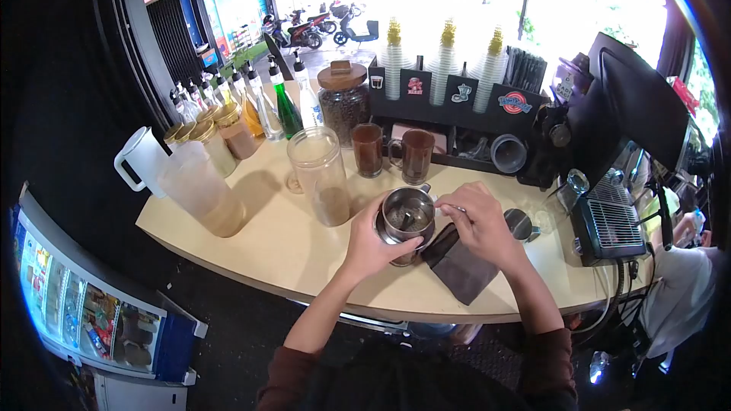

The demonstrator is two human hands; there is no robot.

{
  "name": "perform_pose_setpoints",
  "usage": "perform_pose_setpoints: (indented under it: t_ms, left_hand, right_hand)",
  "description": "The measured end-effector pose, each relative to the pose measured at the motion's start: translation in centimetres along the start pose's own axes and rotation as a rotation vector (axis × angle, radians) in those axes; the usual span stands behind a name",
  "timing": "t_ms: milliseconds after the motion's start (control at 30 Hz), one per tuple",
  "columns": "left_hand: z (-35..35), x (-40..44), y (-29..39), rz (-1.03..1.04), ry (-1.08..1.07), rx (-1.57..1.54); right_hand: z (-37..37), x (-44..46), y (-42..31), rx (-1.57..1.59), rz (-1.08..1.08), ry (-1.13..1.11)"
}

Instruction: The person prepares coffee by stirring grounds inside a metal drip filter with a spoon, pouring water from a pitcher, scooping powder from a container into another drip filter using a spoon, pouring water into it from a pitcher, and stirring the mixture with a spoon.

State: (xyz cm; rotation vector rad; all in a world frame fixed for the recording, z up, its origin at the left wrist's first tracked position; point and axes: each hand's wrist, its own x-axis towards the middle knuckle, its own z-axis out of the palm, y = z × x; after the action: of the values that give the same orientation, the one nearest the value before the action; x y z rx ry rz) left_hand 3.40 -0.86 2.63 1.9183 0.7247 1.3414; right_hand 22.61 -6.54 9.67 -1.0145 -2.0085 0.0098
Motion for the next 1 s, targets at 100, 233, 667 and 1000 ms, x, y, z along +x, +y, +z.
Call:
perform_pose_setpoints:
  t_ms: [100, 233, 667, 1000]
  left_hand:
    - [0.1, 0.1, 0.6, 0.015, 0.046, -0.026]
    - [-0.1, 0.3, 0.7, 0.049, 0.042, 0.076]
    - [0.8, 1.0, 0.6, 0.097, 0.142, -0.148]
    - [0.1, 1.4, 0.1, 0.144, 0.041, -0.27]
  right_hand:
    - [0.3, -0.5, -0.1, 0.083, 0.043, 0.006]
    - [0.1, -0.5, -0.1, 0.012, 0.0, 0.086]
    - [1.5, -0.2, -1.8, 0.153, -0.051, 0.109]
    - [1.0, -0.1, -2.6, 0.178, 0.002, 0.078]
